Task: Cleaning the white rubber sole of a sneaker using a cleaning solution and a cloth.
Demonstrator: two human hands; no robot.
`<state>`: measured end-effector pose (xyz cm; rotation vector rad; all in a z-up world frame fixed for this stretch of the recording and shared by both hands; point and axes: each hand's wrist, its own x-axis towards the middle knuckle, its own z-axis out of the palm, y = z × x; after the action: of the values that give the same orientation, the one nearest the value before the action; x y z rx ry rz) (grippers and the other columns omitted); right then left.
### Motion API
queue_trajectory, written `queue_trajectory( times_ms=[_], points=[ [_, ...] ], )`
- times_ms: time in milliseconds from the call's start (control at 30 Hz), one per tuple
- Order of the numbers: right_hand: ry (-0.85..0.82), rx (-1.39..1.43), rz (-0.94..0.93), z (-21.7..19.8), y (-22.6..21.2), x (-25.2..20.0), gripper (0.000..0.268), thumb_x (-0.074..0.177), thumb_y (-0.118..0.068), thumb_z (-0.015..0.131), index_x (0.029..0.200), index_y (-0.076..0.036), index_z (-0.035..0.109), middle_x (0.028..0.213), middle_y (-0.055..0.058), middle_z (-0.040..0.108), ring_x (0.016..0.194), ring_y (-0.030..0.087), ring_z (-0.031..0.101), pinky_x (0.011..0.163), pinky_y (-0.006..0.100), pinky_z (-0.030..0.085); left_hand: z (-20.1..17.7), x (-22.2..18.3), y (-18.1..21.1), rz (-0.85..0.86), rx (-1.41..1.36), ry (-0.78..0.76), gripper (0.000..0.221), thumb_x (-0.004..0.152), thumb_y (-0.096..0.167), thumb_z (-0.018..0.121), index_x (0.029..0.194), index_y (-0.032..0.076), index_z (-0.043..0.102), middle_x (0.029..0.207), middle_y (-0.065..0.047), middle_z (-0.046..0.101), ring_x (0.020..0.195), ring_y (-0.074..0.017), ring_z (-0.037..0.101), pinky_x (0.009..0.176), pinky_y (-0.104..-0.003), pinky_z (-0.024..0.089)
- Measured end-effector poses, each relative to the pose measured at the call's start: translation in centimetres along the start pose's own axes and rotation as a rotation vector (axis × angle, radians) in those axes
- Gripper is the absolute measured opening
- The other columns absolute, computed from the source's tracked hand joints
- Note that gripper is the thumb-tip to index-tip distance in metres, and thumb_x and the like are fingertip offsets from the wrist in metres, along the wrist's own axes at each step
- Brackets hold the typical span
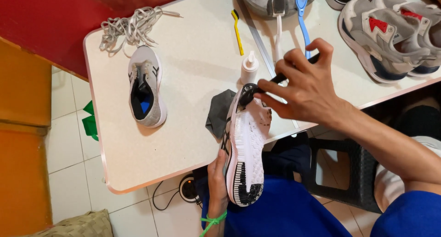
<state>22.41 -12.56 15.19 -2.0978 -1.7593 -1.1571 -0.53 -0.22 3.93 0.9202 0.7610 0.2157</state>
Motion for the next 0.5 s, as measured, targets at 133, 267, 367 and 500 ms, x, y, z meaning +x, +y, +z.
queue_trajectory(
  times_ms=[133,267,367,500],
  points=[
    [0.010,0.326,-0.070,-0.5,-2.2,0.0,0.020,0.093,-0.042,0.079,0.097,-0.024,0.073,0.080,-0.001,0.057,0.085,0.021,0.052,0.092,0.047,0.028,-0.3,0.0,-0.3,0.098,0.048,-0.051,0.056,0.100,0.034,0.044,0.137,-0.004,0.063,0.137,-0.021,0.070,0.131,-0.0283,0.065,0.112,-0.038,0.049],
    [-0.035,0.199,-0.037,0.7,-0.6,-0.5,0.020,0.096,-0.044,0.083,0.100,-0.024,0.077,0.081,0.002,0.061,0.091,0.021,0.057,0.102,0.048,0.029,-0.4,-0.2,-0.4,0.002,0.026,0.011,0.053,0.098,0.034,0.049,0.129,-0.003,0.070,0.127,-0.019,0.076,0.119,-0.0266,0.070,0.103,-0.036,0.053],
    [-0.022,0.223,-0.035,-0.3,-1.5,0.3,0.019,0.096,-0.041,0.081,0.098,-0.023,0.076,0.081,0.002,0.060,0.090,0.022,0.057,0.101,0.049,0.030,-0.2,0.1,0.4,0.029,-0.041,-0.011,0.054,0.099,0.030,0.048,0.138,-0.005,0.062,0.135,-0.022,0.071,0.127,-0.0300,0.067,0.108,-0.039,0.052],
    [-0.053,0.382,-0.082,0.6,-2.2,-0.2,0.022,0.095,-0.043,0.079,0.100,-0.023,0.076,0.083,0.002,0.062,0.088,0.022,0.057,0.104,0.048,0.029,-0.6,-0.2,-0.2,-0.071,0.076,0.011,0.057,0.097,0.039,0.049,0.121,-0.005,0.076,0.112,-0.023,0.081,0.104,-0.0285,0.075,0.093,-0.039,0.058]
  ],
)
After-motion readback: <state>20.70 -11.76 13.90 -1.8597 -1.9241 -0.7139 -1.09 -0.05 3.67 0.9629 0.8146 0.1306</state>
